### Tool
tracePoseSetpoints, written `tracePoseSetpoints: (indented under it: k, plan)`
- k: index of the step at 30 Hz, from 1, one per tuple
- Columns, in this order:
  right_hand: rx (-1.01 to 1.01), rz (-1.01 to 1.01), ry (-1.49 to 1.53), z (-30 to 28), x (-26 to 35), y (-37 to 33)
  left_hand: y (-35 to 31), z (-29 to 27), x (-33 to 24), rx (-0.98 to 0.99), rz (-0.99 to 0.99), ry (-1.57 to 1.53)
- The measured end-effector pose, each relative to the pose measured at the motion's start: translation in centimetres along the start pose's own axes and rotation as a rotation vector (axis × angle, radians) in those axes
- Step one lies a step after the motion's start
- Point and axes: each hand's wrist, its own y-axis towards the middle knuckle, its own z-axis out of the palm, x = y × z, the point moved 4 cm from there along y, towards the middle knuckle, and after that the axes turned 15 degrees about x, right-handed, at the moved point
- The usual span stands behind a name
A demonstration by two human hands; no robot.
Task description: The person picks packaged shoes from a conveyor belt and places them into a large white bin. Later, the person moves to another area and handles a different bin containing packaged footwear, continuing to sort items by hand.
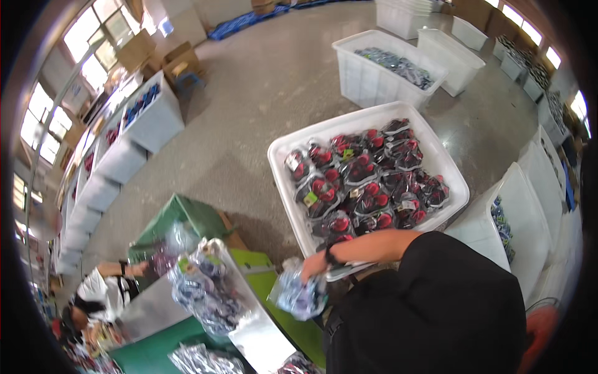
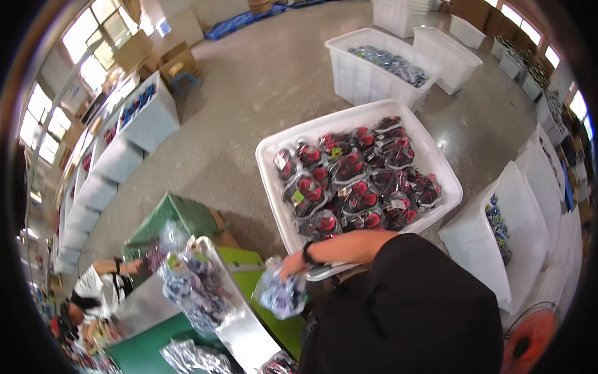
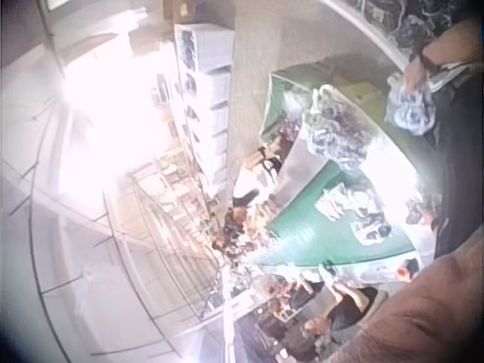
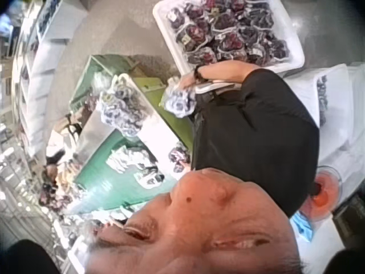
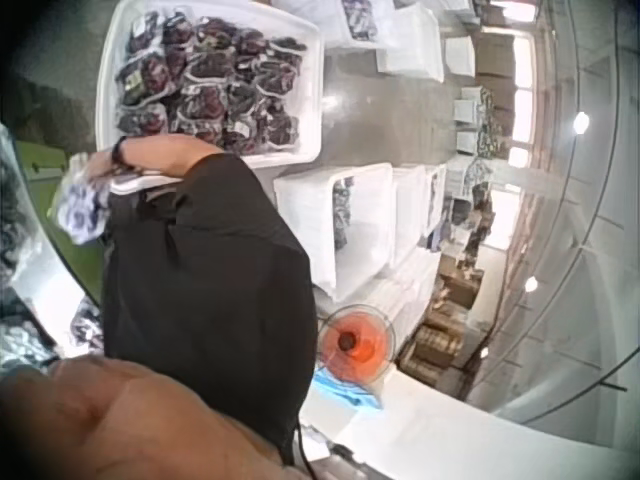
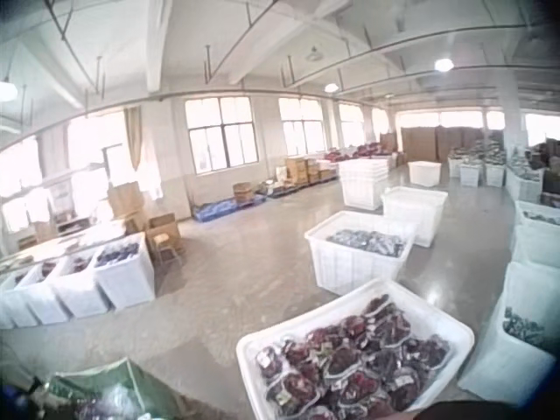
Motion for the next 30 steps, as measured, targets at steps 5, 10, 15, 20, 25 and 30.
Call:
tracePoseSetpoints:
  k: [5, 10, 15, 20, 25, 30]
  plan:
    - [-0.843, -0.266, 0.443, -21.9, -12.0, -28.3, 1.3, 6.6, -2.7, 0.077, -0.021, 0.06]
    - [-1.662, -1.011, 1.257, -30.7, -17.9, -50.7, 1.8, 8.2, -3.1, 0.107, -0.039, 0.066]
    - [-1.426, -0.517, 1.11, -28.3, -24.2, -44.2, 0.7, 3.4, -2.1, 0.094, -0.03, -0.022]
    - [-0.876, -0.538, 1.16, -20.8, -20.5, -22.0, -5.6, -10.6, 3.5, -0.212, -0.236, 0.428]
    - [-0.47, -0.172, 0.734, -11.3, -4.7, -5.0, -6.5, -17.0, 9.4, -0.781, 0.063, -0.231]
    - [0.1, -0.257, 0.288, 1.8, 16.2, 8.1, -10.5, -19.9, 11.2, -0.66, 0.172, -0.56]
